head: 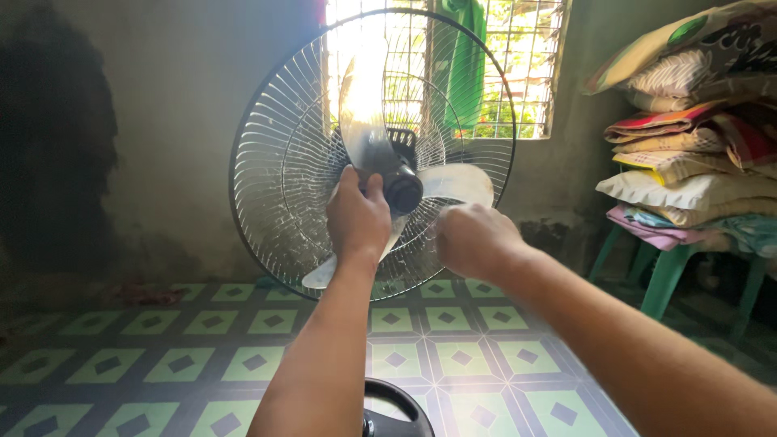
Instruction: The person unplugs a standing fan, then removes the front grille, the fan blades, and the rear grille. The parts are placed on the floor, leaving the fan motor and stand exposed.
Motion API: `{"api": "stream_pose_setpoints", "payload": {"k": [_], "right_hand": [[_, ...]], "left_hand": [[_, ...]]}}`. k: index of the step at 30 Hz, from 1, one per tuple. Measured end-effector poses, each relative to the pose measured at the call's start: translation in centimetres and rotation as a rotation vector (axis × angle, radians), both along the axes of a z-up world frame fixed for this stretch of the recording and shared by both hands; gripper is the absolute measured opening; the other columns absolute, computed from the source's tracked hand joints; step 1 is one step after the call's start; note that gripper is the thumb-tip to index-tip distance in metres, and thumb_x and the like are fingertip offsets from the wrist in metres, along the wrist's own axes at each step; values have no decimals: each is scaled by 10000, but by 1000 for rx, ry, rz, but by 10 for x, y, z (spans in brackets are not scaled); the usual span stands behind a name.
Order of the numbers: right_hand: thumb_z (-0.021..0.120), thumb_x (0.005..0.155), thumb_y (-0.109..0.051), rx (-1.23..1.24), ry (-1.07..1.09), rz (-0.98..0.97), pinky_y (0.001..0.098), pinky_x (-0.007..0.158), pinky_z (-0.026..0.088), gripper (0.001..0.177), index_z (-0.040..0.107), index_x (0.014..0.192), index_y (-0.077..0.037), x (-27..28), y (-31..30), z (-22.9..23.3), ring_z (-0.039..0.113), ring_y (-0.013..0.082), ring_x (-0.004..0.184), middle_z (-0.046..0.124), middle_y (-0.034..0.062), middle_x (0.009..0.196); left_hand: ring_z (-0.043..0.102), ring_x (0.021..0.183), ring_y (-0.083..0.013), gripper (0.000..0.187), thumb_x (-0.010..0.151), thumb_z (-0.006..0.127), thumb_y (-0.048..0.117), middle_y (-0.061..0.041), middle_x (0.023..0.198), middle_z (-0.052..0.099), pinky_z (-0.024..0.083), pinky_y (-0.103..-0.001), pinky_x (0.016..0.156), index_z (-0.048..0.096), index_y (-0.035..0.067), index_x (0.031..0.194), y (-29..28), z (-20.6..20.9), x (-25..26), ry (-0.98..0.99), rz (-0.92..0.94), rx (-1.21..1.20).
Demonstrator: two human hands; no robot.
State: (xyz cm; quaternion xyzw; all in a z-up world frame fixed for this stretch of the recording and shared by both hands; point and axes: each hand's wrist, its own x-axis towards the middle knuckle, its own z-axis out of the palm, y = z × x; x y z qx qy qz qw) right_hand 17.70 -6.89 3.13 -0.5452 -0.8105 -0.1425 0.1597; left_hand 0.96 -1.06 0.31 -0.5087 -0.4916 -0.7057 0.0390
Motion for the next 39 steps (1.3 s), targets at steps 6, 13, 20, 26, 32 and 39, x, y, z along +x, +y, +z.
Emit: {"api": "stream_pose_setpoints", "payload": {"k": [6, 13, 20, 26, 32, 39], "right_hand": [[624, 853, -167, 77, 38, -72, 517, 894, 554, 729, 407, 1521, -361, -7, -17, 7, 715, 373, 1003, 739, 172, 1043], [701, 828, -232, 178, -50, 62, 507, 900, 565, 517, 589, 1282, -452, 0, -6, 4, 747, 342, 1002, 782, 87, 1112], [575, 888, -122, 5, 40, -48, 473, 986, 529, 770, 331, 1589, -328, -10, -22, 10, 708, 327, 1092, 739, 131, 1152], [625, 859, -163, 40, 32, -76, 486, 968, 533, 627, 501, 1459, -296, -8, -14, 2, 700, 347, 1084, 729, 153, 1137], [622, 865, -163, 66, 85, 18, 488, 949, 540, 771, 337, 1566, -312, -4, -6, -3, 727, 343, 1037, 766, 118, 1102], [573, 867, -147, 92, 220, 11, 492, 944, 536, 790, 353, 1618, -254, -9, -10, -3, 725, 376, 1007, 772, 153, 1063]], "left_hand": [[686, 1014, -416, 304, 955, 664, 275, -200, 1072, 727, 520, -487, 848, 667, 22, 1123, 2, 2, 0, 4, 12, -43], [695, 998, -407, 283, 952, 666, 264, -188, 1053, 735, 524, -481, 841, 670, 25, 1105, -6, 5, 1, -31, -19, -55], [702, 1002, -402, 288, 951, 664, 263, -186, 1058, 737, 529, -473, 840, 668, 25, 1114, -5, 5, 0, -33, -32, -66], [685, 1012, -430, 320, 951, 675, 270, -218, 1066, 723, 525, -488, 833, 650, 13, 1138, -3, 5, 0, -8, 6, -20], [694, 1008, -418, 276, 960, 656, 285, -193, 1059, 734, 526, -495, 836, 654, 40, 1087, -10, 7, 0, -22, -35, -115], [694, 997, -415, 277, 953, 663, 282, -193, 1045, 735, 524, -493, 832, 659, 37, 1083, -6, 5, -1, -16, -16, -72]]}}
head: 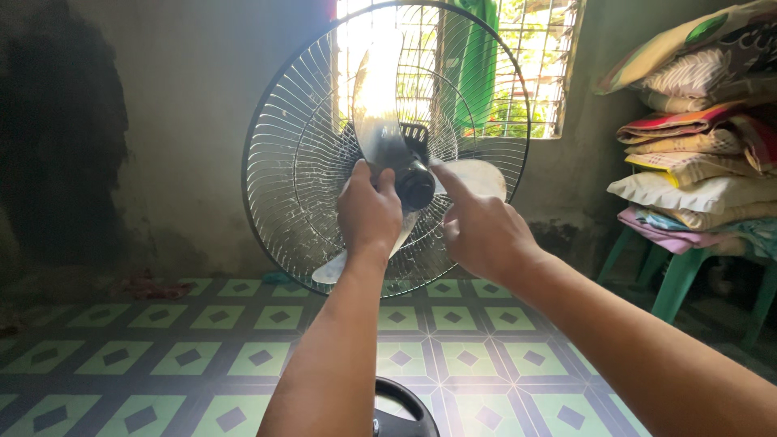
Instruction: The person unplugs a standing fan, then removes the front grille, the fan blades, and the rear grille. The parts are placed on the floor, leaving the fan motor and stand exposed.
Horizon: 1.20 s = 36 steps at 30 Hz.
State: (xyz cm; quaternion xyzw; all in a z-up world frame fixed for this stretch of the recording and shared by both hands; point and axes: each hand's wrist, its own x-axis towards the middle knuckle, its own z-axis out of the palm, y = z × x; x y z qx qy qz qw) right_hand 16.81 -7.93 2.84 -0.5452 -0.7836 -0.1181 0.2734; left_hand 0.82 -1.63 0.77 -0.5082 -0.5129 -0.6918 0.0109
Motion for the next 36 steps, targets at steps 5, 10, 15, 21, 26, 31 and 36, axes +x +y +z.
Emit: {"api": "stream_pose_setpoints", "payload": {"k": [5, 10, 15, 21, 26, 31, 36], "right_hand": [[589, 828, -116, 37, -19, 49, 498, 939, 531, 611, 536, 1436, -149, 0, 7, 1, 713, 391, 1006, 741, 210, 1046], [650, 846, -190, 79, 197, 209, 450, 877, 569, 588, 511, 1414, -118, -2, 12, -4, 754, 351, 972, 778, 176, 981], [779, 817, -331, 144, 216, 268, 454, 790, 566, 564, 554, 1269, -79, -16, 16, 9, 747, 363, 882, 757, 172, 908], [813, 794, -347, 71, 263, 159, 432, 714, 562, 489, 590, 1140, -83, -17, 41, 10, 735, 333, 793, 740, 127, 851], [882, 752, -276, 133, 655, 210, 347, 629, 557, 320, 703, 878, -42, -12, 58, -13, 680, 210, 643, 699, 88, 728], [893, 726, -165, -420, 1281, 145, 308, 701, 615, 458, 631, 1067, -6, -33, 80, -31, 736, 174, 813, 703, 125, 972], [791, 771, -93, -686, 1646, 29, 349, 686, 588, 496, 525, 1178, 4, -54, 59, -8, 720, 228, 823, 673, 127, 1010]], "left_hand": [[695, 999, -422, 272, 950, 661, 279, -185, 1049, 744, 522, -500, 838, 666, 40, 1080, 3, 0, 1, -17, -20, -2], [679, 991, -457, 350, 917, 701, 291, -235, 1057, 718, 525, -507, 824, 655, 29, 1145, 9, -2, 1, 4, 65, 128], [665, 988, -445, 295, 936, 675, 307, -205, 1020, 726, 497, -515, 834, 663, 62, 1099, -16, 7, -1, -26, -26, -59], [694, 937, -410, 294, 964, 648, 307, -197, 1006, 718, 519, -477, 809, 657, 28, 1060, -11, -8, -5, -20, -92, 61], [725, 880, -374, 317, 943, 685, 334, -199, 926, 755, 548, -443, 737, 710, 18, 958, -5, -13, -2, -88, -59, -153], [800, 866, -201, 256, 886, 728, 205, -118, 939, 781, 610, -369, 722, 701, -14, 1016, 0, -13, -3, -397, -201, -205], [730, 786, -214, 329, 922, 705, 292, -118, 842, 765, 548, -368, 700, 731, -27, 995, -10, -3, -9, -339, -124, -483]]}}
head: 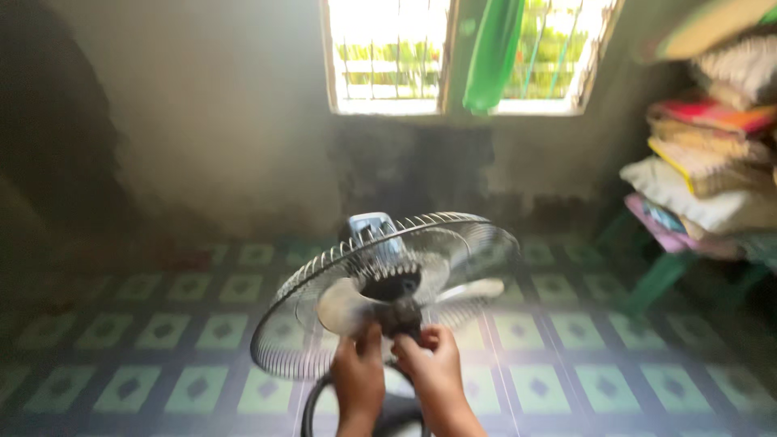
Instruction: The person unplugs a standing fan, then removes the front grille, the fan blades, and the rear grille. The parts are placed on the floor, leaving the fan motor and stand exposed.
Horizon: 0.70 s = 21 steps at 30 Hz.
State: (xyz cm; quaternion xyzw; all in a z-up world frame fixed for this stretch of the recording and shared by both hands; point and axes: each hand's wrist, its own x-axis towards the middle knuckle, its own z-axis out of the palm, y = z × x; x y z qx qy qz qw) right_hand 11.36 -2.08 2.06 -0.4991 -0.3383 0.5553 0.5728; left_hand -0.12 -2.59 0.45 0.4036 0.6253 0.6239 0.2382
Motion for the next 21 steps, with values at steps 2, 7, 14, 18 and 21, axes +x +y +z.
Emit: {"api": "stream_pose_setpoints", "payload": {"k": [2, 7, 14, 18, 21], "right_hand": [[763, 804, -118, -152, 1, 4, 336, 716, 588, 461, 535, 1189, -11, -1, -7, 23, 735, 230, 848, 671, 110, 1030], [708, 867, -165, -362, 33, 37, 345, 711, 541, 402, 565, 1223, -47, -2, -13, 46, 710, 237, 852, 703, 106, 1045], [556, 954, -321, -502, 251, 82, 370, 704, 533, 410, 626, 1247, -44, 3, -8, 30, 691, 249, 880, 695, 101, 1063], [586, 967, -212, -470, 307, -57, 429, 831, 572, 325, 487, 1258, -106, 2, -21, 42, 708, 301, 956, 632, 105, 1132], [591, 922, -126, -474, 327, 20, 440, 855, 575, 377, 488, 1284, -101, 4, -24, 49, 755, 307, 981, 692, 158, 1125]], "left_hand": [[669, 713, -204, 365, 933, 698, 324, -116, 781, 732, 514, -364, 658, 747, -37, 949, -8, 14, -5, -43, -53, -128], [515, 590, -172, 374, 927, 694, 297, -90, 670, 605, 407, -374, 562, 752, -69, 878, -23, 51, -16, -384, -213, -328], [703, 750, -146, 334, 909, 662, 331, -61, 836, 762, 540, -322, 693, 771, 42, 1036, -25, 67, -16, -349, -189, -436], [729, 789, -164, 382, 938, 633, 379, -69, 888, 788, 543, -334, 739, 787, 58, 1075, -32, 66, -11, -204, -195, -499], [739, 804, -164, 369, 938, 649, 370, -83, 914, 796, 550, -338, 738, 774, 58, 1089, -21, 73, -9, -305, -128, -536]]}}
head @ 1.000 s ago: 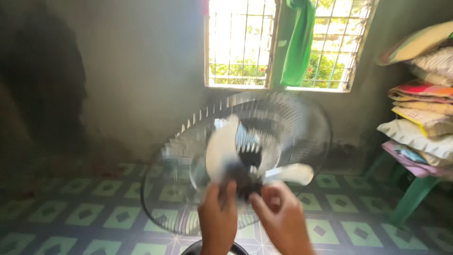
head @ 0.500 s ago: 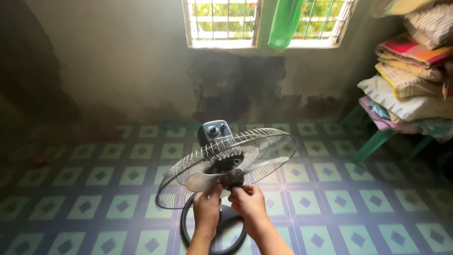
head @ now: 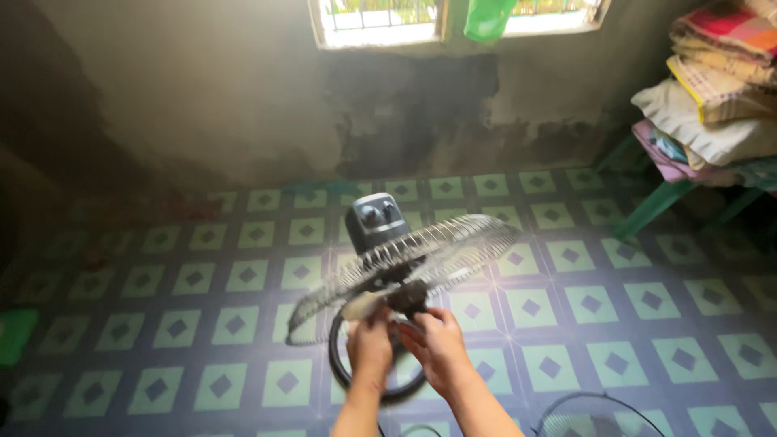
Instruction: The person unplugs a standing fan, then removes the front grille, the fan blades, and the rear grille. The parts are placed on the floor, leaving the fan motor and stand exposed.
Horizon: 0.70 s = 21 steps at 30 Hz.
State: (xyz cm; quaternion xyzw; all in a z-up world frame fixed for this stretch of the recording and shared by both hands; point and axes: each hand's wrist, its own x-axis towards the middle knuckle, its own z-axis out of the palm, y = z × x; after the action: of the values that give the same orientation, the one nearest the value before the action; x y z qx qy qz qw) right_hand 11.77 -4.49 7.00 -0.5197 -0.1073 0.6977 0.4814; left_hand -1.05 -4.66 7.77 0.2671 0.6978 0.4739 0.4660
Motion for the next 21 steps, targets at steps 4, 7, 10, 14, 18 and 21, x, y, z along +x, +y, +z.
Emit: {"api": "stream_pose_setpoints", "payload": {"k": [4, 7, 10, 14, 18, 21], "right_hand": [[588, 950, -256, -15, 12, 96, 434, 805, 576, 421, 532, 1320, -63, 4, 5, -8, 696, 291, 924, 676, 140, 1101], [589, 967, -299, -26, -6, 161, 426, 821, 580, 403, 537, 1313, -99, 8, 1, -8, 687, 271, 947, 664, 123, 1124], [620, 970, -264, 13, -70, 217, 417, 853, 570, 363, 510, 1292, -139, 11, 4, -2, 692, 258, 993, 649, 107, 1191], [564, 1001, -350, -27, -17, 249, 397, 775, 556, 400, 542, 1280, -65, 13, 10, 4, 683, 243, 944, 645, 159, 1202], [487, 1012, -381, -89, -27, 149, 406, 773, 539, 378, 524, 1273, -110, 5, 6, 7, 674, 253, 928, 642, 117, 1154], [542, 1005, -294, 14, 10, 106, 410, 808, 525, 333, 468, 1264, -99, 5, 3, 6, 732, 279, 989, 626, 105, 1156]], "left_hand": [[706, 785, -139, 302, 911, 669, 300, 3, 932, 777, 541, -326, 698, 762, 73, 1087, -7, 5, 5, -142, 64, 53], [667, 717, -167, 318, 952, 679, 291, -81, 843, 749, 510, -337, 632, 768, -6, 1019, -8, 8, 5, -106, 66, 19], [703, 763, -92, 260, 913, 653, 268, 20, 906, 761, 528, -285, 640, 738, 76, 1066, -11, 9, 8, -245, 97, 33], [669, 695, -152, 287, 954, 659, 250, -88, 836, 735, 502, -312, 591, 751, -5, 1048, -6, 7, 10, -238, 92, 58], [648, 695, -140, 263, 961, 638, 209, -69, 837, 717, 495, -304, 595, 741, -8, 1068, -10, 1, 10, -300, 99, 82], [644, 719, -125, 261, 964, 634, 204, -54, 875, 719, 495, -298, 610, 737, -7, 1079, -11, -1, 10, -286, 93, 74]]}}
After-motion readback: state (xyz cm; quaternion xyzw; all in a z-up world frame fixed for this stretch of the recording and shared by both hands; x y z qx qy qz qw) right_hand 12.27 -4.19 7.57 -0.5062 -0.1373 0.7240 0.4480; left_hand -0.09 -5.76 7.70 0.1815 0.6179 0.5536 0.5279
